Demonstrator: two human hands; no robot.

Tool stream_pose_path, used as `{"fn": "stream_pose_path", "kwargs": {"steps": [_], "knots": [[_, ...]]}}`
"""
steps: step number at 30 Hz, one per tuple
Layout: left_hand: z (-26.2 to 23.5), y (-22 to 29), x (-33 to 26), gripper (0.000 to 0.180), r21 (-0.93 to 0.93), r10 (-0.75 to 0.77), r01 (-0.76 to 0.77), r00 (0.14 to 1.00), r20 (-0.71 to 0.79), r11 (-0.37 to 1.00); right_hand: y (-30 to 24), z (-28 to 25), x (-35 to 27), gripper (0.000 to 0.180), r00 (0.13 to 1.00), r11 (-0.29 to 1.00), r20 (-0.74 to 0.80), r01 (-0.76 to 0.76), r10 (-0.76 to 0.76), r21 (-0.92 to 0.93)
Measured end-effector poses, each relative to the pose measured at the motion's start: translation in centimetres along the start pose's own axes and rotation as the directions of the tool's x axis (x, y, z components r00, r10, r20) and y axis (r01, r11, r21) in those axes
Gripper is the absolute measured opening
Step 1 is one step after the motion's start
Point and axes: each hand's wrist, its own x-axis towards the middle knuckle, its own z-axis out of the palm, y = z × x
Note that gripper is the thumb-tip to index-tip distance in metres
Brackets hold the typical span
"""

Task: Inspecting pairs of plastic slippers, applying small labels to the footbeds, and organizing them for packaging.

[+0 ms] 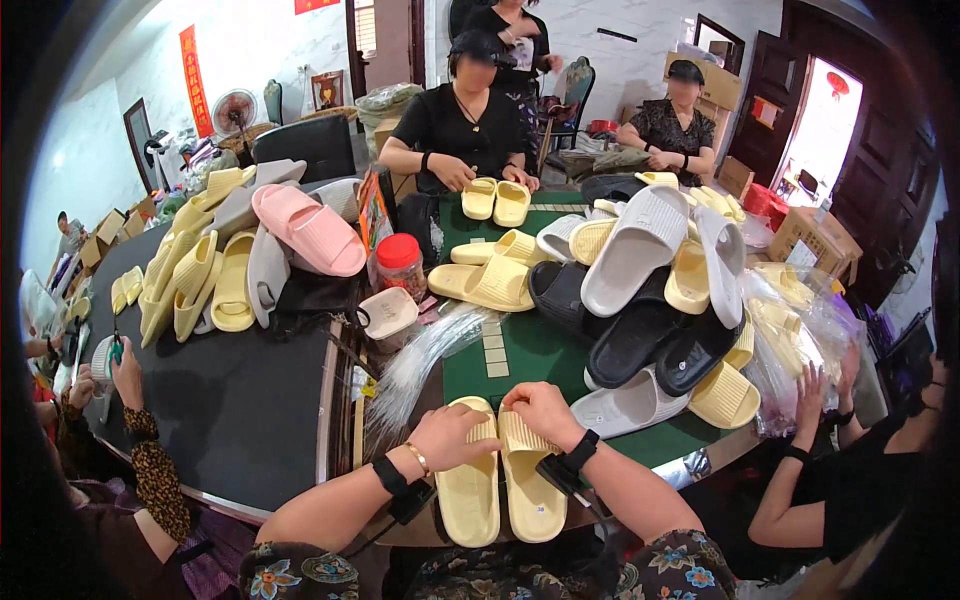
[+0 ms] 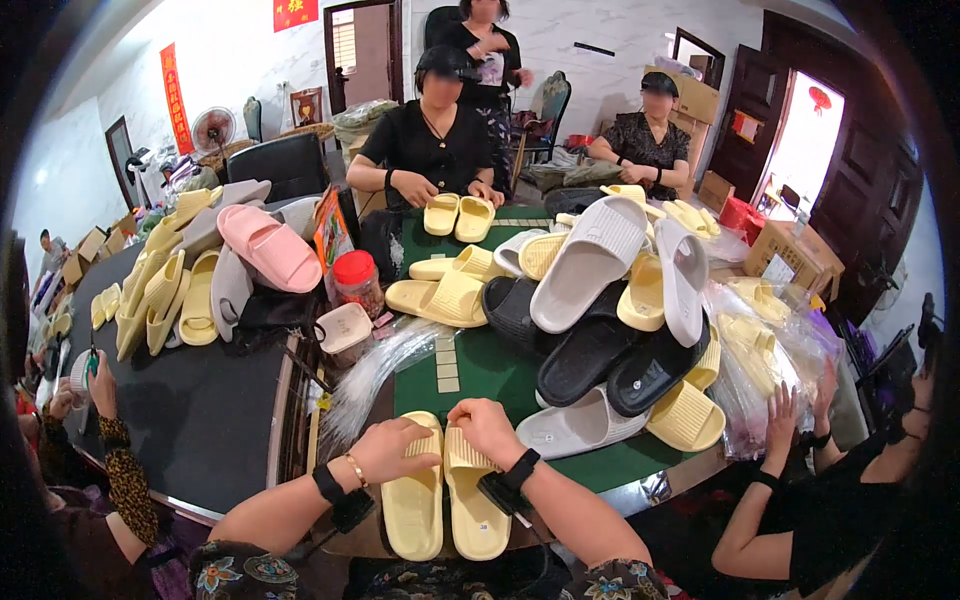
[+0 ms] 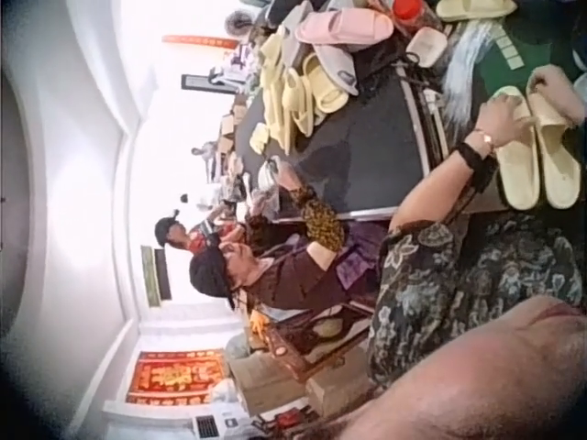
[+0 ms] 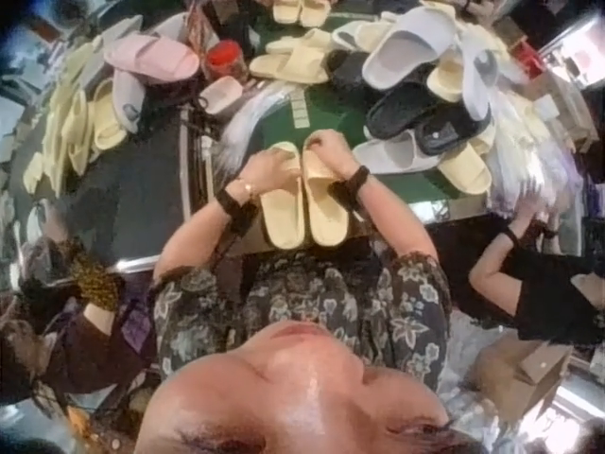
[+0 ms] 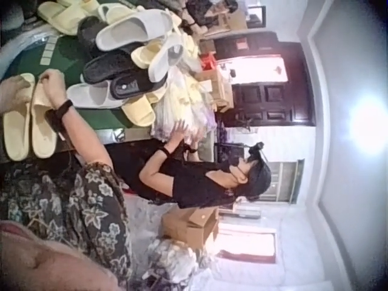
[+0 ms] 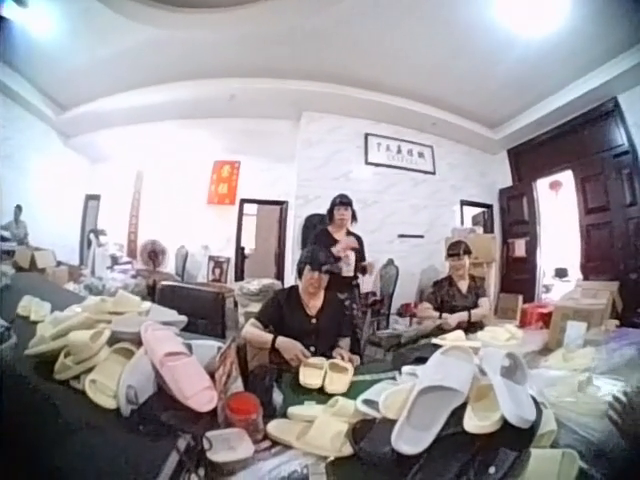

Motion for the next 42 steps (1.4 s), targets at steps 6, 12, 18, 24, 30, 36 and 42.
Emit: {"fn": "stream_pose_path", "kwargs": {"steps": [6,12,18,24,30,36,42], "knots": [[0.2,-1.3,0.7,0.04,-0.26,-0.108,0.045,0.966,-0.233,0.965,-2.4,1.6,0.9,0.015,0.978,0.956,-0.192,0.134,-0.085,0.261],[0.8,-1.5,2.6,0.032,-0.608,-0.161,0.012,0.968,-0.191,0.794,-4.1,1.9,0.6,0.017,0.952,0.889,-0.229,0.275,-0.201,0.365],[0.3,-1.2,1.8,0.02,-0.653,-0.392,0.153,0.889,-0.236,0.742,-3.2,3.0,0.5,0.023,0.961,0.943,-0.188,0.242,-0.202,0.229],[1.4,-2.6,1.7,0.027,-0.637,-0.321,0.135,0.929,-0.185,0.759,-1.9,4.1,0.2,0.013,0.995,0.969,-0.101,0.038,-0.014,0.246],[2.0,-1.2,3.8,0.015,-0.472,-0.14,-0.089,0.893,-0.428,0.877,1.4,2.8,0.7,0.008,0.985,0.99,-0.14,0.115,-0.103,0.078],[1.4,-1.7,3.6,0.016,-0.529,-0.256,0.008,0.881,-0.398,0.849,-1.3,3.3,0.3,0.01,0.988,0.964,-0.138,-0.024,0.063,0.265],[1.8,-1.1,3.8,0.014,-0.589,-0.333,0.029,0.848,-0.413,0.807,0.2,3.3,-0.1,0.008,0.986,0.951,-0.162,0.018,0.033,0.308]]}}
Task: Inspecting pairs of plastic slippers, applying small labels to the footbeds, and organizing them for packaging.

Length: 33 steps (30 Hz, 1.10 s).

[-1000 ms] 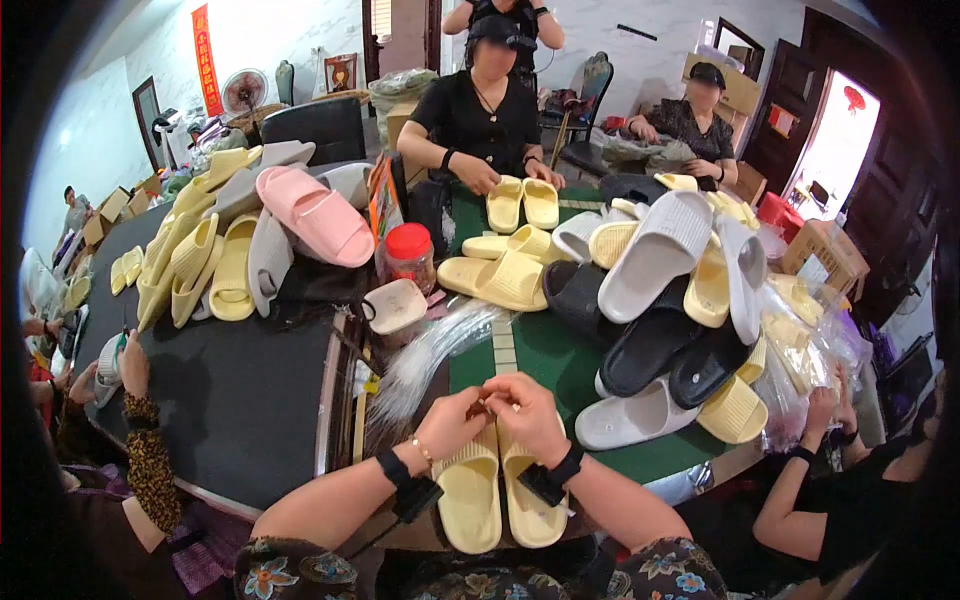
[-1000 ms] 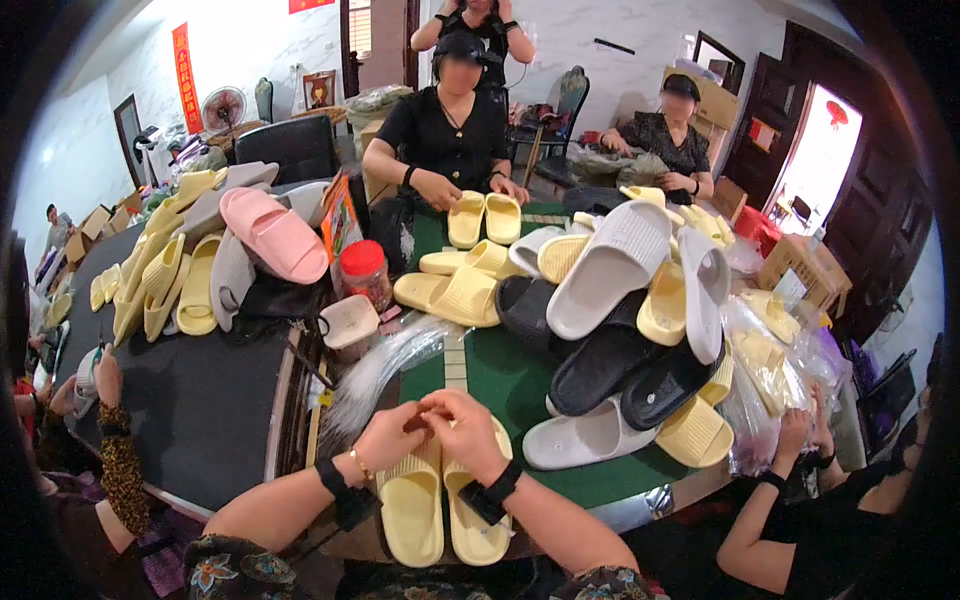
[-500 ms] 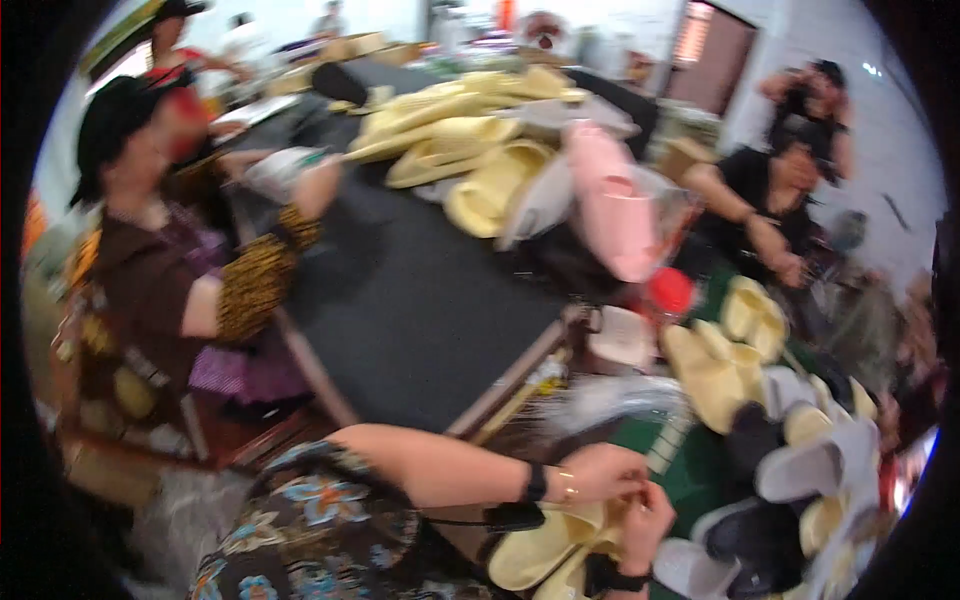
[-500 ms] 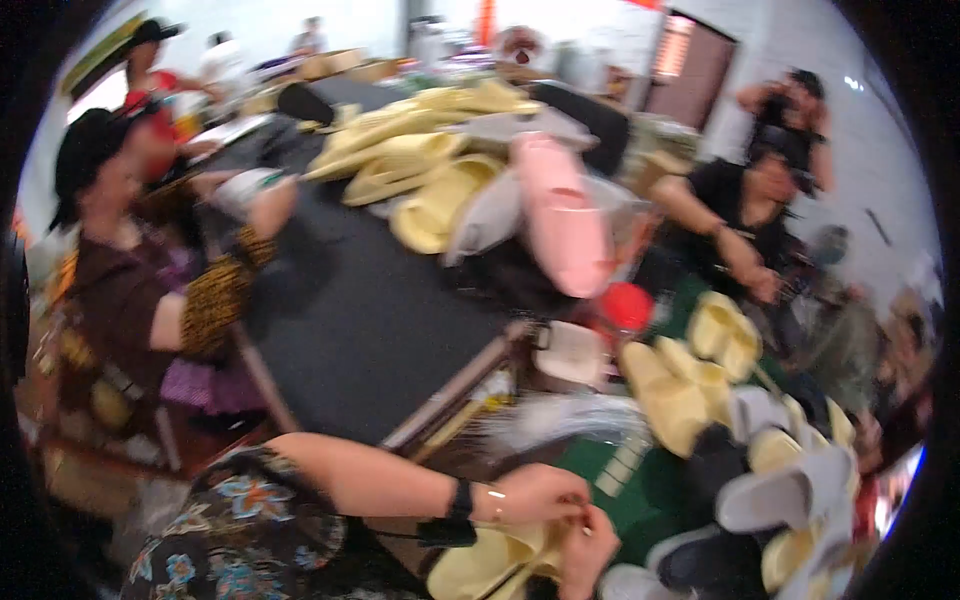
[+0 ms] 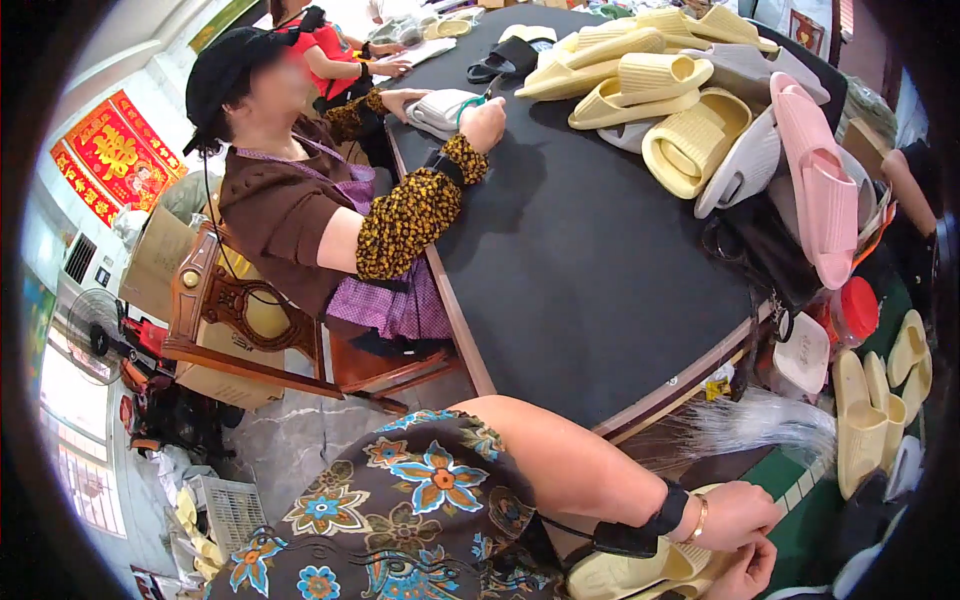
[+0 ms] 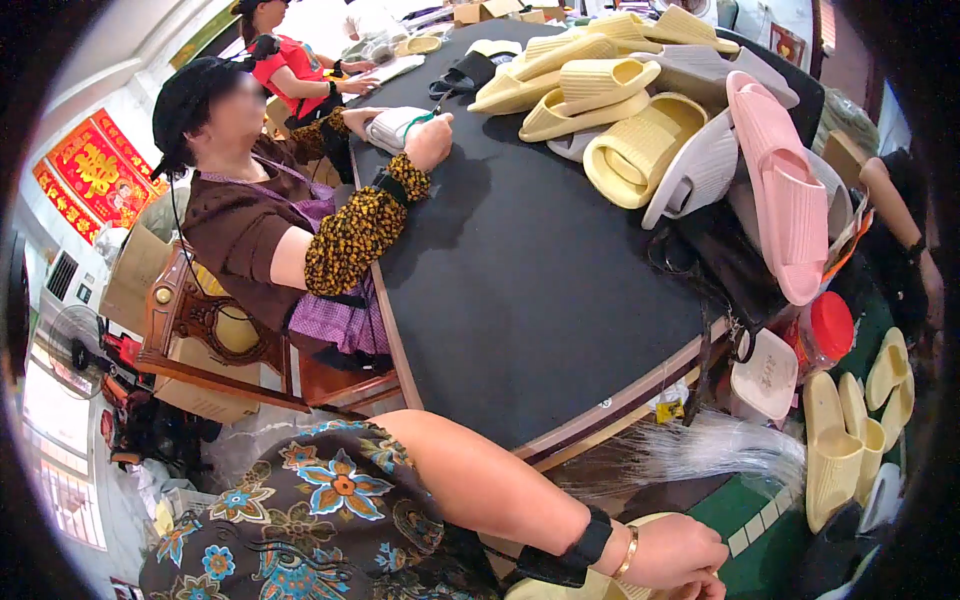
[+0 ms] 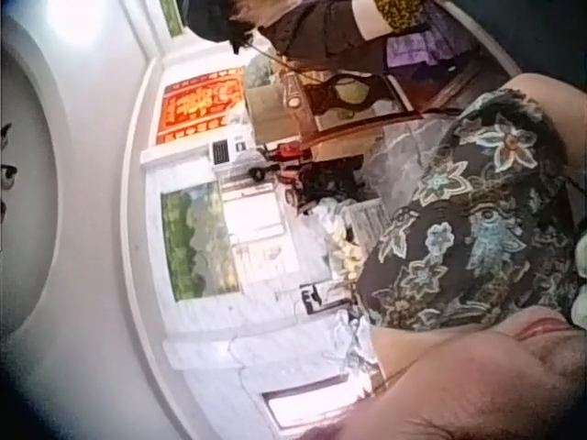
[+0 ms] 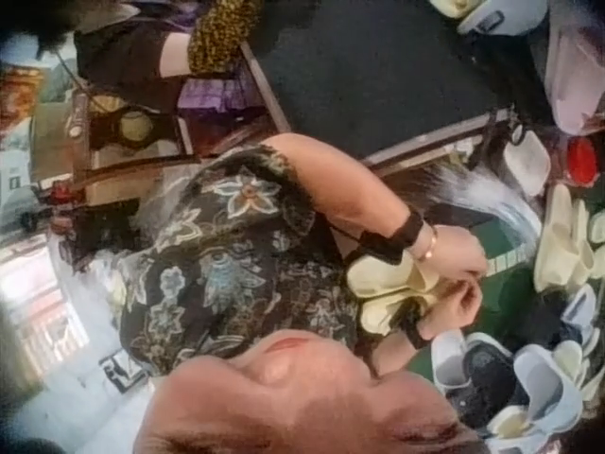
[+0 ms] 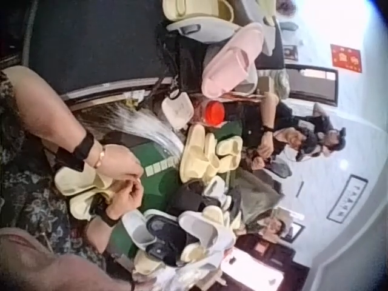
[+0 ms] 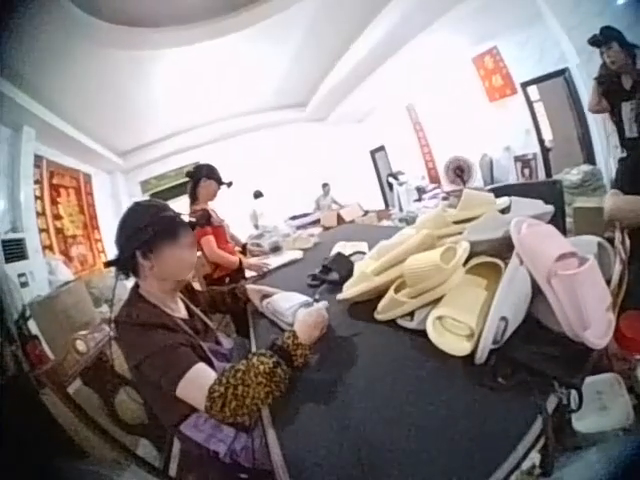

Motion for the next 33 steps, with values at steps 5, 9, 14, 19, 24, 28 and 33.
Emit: {"fn": "stream_pose_path", "kwargs": {"steps": [5,9,14,19,24,28,33], "knots": [[0.5,-0.6,-0.2,0.02,0.088,0.067,-0.08,0.987,0.145,0.993,-0.1,-0.3,-0.4,0.01,0.999,1.0,-0.027,0.028,-0.027,0.005],[-0.4,-0.5,-0.6,0.015,0.085,0.112,-0.123,0.986,0.123,0.989,0.6,0.3,-0.3,0.01,0.993,0.991,-0.057,0.098,-0.103,-0.091],[-2.9,-1.1,-1.2,0.012,0.09,0.089,-0.091,0.996,0.023,0.992,-4.0,2.6,0.0,0.011,0.982,0.981,0.028,0.186,-0.185,-0.057],[-2.8,-0.5,-0.8,0.015,0.021,0.046,-0.049,0.992,0.116,0.999,-3.2,1.6,-0.2,0.009,0.961,0.957,0.0,0.275,-0.276,-0.087],[-2.6,-0.9,-1.0,0.018,0.06,0.017,-0.026,0.988,0.15,0.998,-2.9,1.8,-0.6,0.012,0.938,0.927,0.0,0.344,-0.348,-0.148],[-2.5,-0.9,-1.3,0.017,0.177,0.126,-0.156,0.978,0.167,0.972,-2.4,1.8,-0.6,0.011,0.888,0.862,0.018,0.452,-0.46,-0.229],[-3.2,0.1,-1.5,0.006,0.301,0.333,-0.37,0.928,0.169,0.879,-2.5,2.1,-0.4,0.012,0.867,0.816,0.083,0.491,-0.491,-0.305]]}}
